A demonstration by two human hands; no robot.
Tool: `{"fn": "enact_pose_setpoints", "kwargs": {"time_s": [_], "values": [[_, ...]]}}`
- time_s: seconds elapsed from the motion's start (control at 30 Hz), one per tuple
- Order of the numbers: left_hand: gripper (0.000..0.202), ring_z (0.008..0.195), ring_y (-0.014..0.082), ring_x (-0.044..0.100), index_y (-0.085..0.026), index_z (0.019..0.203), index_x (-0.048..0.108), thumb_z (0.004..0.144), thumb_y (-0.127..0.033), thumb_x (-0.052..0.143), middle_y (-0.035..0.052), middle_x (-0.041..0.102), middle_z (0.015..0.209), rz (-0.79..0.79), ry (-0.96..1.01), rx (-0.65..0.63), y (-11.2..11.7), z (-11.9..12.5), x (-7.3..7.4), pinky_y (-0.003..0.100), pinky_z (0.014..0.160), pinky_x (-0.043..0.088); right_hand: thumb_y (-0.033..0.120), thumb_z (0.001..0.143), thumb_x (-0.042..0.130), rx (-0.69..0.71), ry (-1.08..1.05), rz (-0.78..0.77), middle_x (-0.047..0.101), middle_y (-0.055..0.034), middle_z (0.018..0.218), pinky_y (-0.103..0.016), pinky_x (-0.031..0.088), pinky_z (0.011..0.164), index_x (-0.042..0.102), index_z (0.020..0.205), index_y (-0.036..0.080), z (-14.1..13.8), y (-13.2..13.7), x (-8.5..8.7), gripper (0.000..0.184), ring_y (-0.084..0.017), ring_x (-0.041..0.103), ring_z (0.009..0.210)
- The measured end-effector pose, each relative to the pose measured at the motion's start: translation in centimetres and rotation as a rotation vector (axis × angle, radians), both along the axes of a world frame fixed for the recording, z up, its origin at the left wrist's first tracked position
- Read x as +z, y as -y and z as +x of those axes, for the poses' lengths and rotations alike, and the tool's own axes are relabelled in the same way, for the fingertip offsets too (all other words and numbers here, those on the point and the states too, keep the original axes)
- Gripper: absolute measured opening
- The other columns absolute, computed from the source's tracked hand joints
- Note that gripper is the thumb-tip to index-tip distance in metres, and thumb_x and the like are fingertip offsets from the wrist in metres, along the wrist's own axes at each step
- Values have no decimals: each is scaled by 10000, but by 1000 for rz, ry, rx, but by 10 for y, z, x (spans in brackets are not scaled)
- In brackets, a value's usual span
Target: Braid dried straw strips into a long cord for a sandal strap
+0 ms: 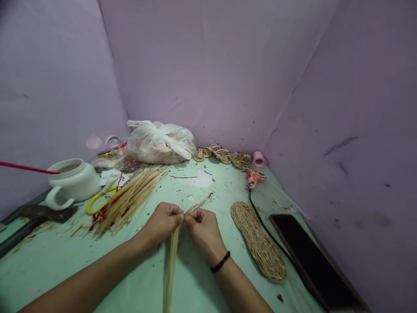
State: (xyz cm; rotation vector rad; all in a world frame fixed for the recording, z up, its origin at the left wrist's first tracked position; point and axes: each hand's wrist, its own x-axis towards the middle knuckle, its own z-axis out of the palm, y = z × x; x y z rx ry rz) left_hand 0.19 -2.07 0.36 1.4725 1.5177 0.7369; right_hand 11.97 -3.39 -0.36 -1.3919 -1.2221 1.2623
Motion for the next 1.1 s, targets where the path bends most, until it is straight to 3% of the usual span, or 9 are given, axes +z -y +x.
{"fn": "enact_pose_setpoints", "kwargs": {"time_s": [0.13, 0.27, 0.4, 0.53, 0.77, 0.87, 0.97, 1.03, 1.1], "values": [[148, 416, 64, 283, -150, 443, 452, 582, -198, 444, -45, 336, 396, -12, 128, -72, -3, -5, 1, 202, 413, 198, 268, 604, 570, -48, 39, 42, 397, 55, 424, -204, 264, 414, 494, 540, 154, 0, -1, -1, 151, -70, 327, 417], [139, 410, 73, 343, -123, 547, 580, 556, -174, 450, -27, 434, 421, -59, 148, -201, -8, -11, 2, 200, 420, 227, 290, 618, 560, -106, 100, 102, 474, 19, 487, -207, 285, 434, 520, 568, 140, 1, -2, -4, 164, -89, 384, 470], [137, 418, 90, 377, -123, 513, 603, 559, -195, 495, -1, 478, 423, -42, -102, -131, -7, -15, 8, 210, 427, 231, 293, 638, 540, -137, 159, 132, 492, 12, 508, -213, 304, 440, 513, 580, 149, -1, -3, -9, 158, -105, 411, 488], [159, 485, 122, 447, -144, 525, 609, 614, -214, 498, 39, 540, 484, 130, -314, -74, 9, -6, 19, 223, 479, 270, 271, 651, 529, -138, 122, 140, 490, 18, 514, -216, 321, 456, 504, 584, 155, -3, -3, -12, 136, -107, 420, 498], [293, 660, 224, 562, -129, 849, 635, 630, -96, 443, 135, 630, 731, 315, -637, -233, 47, 15, 17, 303, 618, 345, 289, 638, 551, -107, -207, -12, 485, 31, 501, -220, 337, 467, 460, 586, 165, -10, 2, -15, 163, -94, 420, 470], [179, 607, 194, 549, -132, 703, 634, 667, -161, 462, 111, 625, 663, 288, -496, -234, 40, 9, 20, 281, 582, 353, 295, 622, 580, -111, -265, -32, 468, 39, 503, -209, 315, 454, 466, 593, 157, -9, 2, -14, 182, -80, 399, 463], [158, 526, 128, 511, -137, 629, 598, 693, -218, 479, 52, 598, 585, 197, -169, 51, 22, -3, 28, 227, 512, 346, 297, 616, 601, -89, -277, -17, 464, 39, 505, -205, 308, 452, 484, 603, 148, -8, 1, -11, 190, -74, 396, 464], [138, 391, 93, 439, -134, 717, 596, 685, -205, 482, -4, 530, 472, -56, 66, 114, 12, -9, 32, 205, 412, 302, 302, 623, 602, -48, -278, -19, 469, 37, 500, -204, 298, 446, 489, 604, 145, -9, 2, -9, 194, -70, 391, 452], [136, 309, 79, 378, -123, 711, 584, 678, -201, 477, -37, 453, 386, -305, 259, 30, 5, -12, 31, 191, 342, 252, 307, 626, 604, -9, -284, -13, 481, 32, 493, -208, 299, 452, 489, 600, 145, -10, 4, -6, 200, -69, 396, 446]]}}
